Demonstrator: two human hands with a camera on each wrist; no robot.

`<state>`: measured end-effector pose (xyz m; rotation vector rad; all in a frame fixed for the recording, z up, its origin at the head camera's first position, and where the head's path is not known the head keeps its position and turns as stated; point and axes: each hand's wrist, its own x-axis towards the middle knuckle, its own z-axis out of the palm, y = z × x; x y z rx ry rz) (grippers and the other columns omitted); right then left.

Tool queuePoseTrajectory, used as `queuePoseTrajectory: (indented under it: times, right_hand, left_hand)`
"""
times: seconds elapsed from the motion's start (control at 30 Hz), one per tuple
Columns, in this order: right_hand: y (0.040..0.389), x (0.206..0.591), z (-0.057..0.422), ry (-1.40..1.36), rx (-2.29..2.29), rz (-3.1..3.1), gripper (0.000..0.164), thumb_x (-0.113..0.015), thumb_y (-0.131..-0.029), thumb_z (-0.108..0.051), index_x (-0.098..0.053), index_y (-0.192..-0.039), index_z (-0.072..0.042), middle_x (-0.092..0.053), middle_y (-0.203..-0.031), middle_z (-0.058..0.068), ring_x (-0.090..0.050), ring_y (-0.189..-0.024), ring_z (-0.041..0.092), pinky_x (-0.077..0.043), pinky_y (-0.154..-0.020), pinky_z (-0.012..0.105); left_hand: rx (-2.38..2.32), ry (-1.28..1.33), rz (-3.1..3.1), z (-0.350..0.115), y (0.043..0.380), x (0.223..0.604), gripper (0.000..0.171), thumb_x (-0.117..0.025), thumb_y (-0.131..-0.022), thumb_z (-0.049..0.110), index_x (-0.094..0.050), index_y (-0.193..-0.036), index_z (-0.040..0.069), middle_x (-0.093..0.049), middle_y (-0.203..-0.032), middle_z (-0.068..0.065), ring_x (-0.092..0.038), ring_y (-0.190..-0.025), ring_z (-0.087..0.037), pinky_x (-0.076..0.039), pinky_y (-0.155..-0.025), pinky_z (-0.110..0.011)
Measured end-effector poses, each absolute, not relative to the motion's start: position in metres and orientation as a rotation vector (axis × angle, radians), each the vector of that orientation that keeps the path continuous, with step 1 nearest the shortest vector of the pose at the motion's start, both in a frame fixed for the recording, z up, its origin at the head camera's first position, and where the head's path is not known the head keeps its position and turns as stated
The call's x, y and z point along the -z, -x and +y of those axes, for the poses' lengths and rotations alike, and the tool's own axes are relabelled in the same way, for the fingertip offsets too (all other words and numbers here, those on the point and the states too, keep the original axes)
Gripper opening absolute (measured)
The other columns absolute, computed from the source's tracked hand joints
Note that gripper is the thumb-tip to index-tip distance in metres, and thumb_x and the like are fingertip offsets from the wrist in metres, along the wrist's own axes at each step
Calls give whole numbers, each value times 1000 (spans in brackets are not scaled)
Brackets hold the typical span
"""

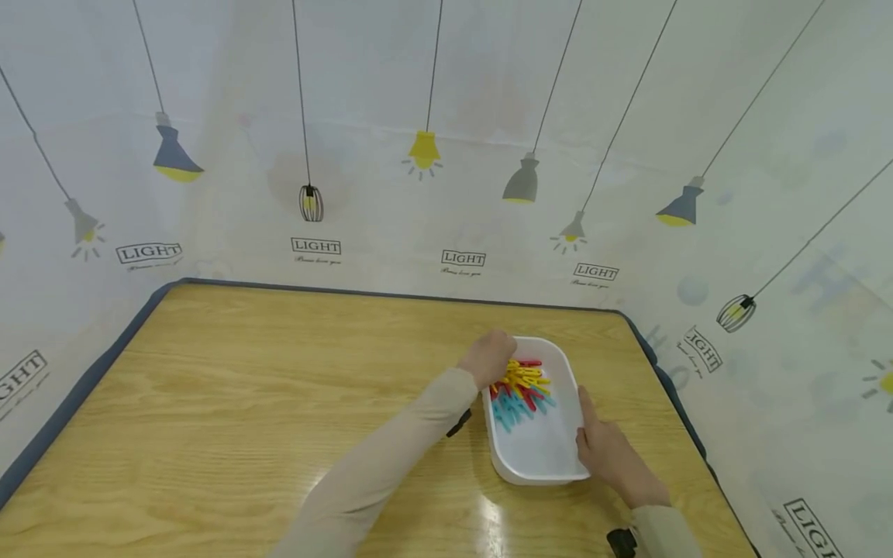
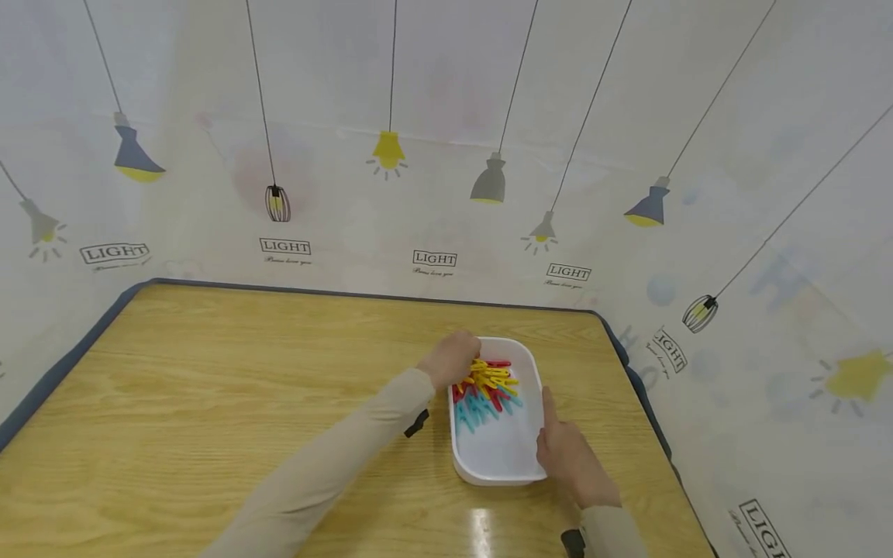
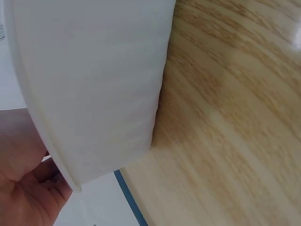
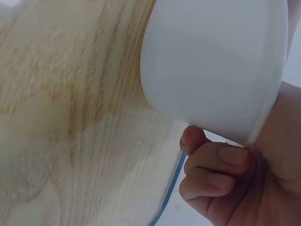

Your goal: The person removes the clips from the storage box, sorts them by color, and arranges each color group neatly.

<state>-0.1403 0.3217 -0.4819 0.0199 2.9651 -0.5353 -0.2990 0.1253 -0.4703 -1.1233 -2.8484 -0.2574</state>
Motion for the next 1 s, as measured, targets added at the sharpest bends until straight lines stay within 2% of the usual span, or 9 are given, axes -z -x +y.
queuePoseTrajectory:
  times: [0.27, 0.53, 1.0]
  right_hand:
    - [142, 485, 321, -50, 525, 2931, 71, -46, -102, -7, -5, -158, 5, -51, -66, 5, -48, -53, 14, -40, -52, 26]
    - [142, 480, 319, -14, 534, 2942, 70, -46, -101, -5, -6, -157, 7, -51, -64, 5, -47, -52, 14, -39, -52, 27]
    - [144, 481, 320, -48, 559, 2896, 71, -43, -102, -7, -2, -158, 6, -55, -71, 8, -49, -58, 16, -40, -57, 31]
  left_hand:
    - [703, 1108, -2871, 114, 306, 470, 16, -64, -97, 5, -72, -110, 7, -72, -110, -5, -67, -102, -18, -54, -89, -26]
    - [808, 1162, -2713, 106, 309, 467, 15, -67, -97, 11, -74, -109, 8, -71, -102, -4, -62, -89, -12, -52, -79, -19]
    - [1096, 992, -2637, 62, 304, 460, 15, -65, -98, 8, -74, -109, 3, -72, -104, -8, -66, -92, -16, -53, -78, -18]
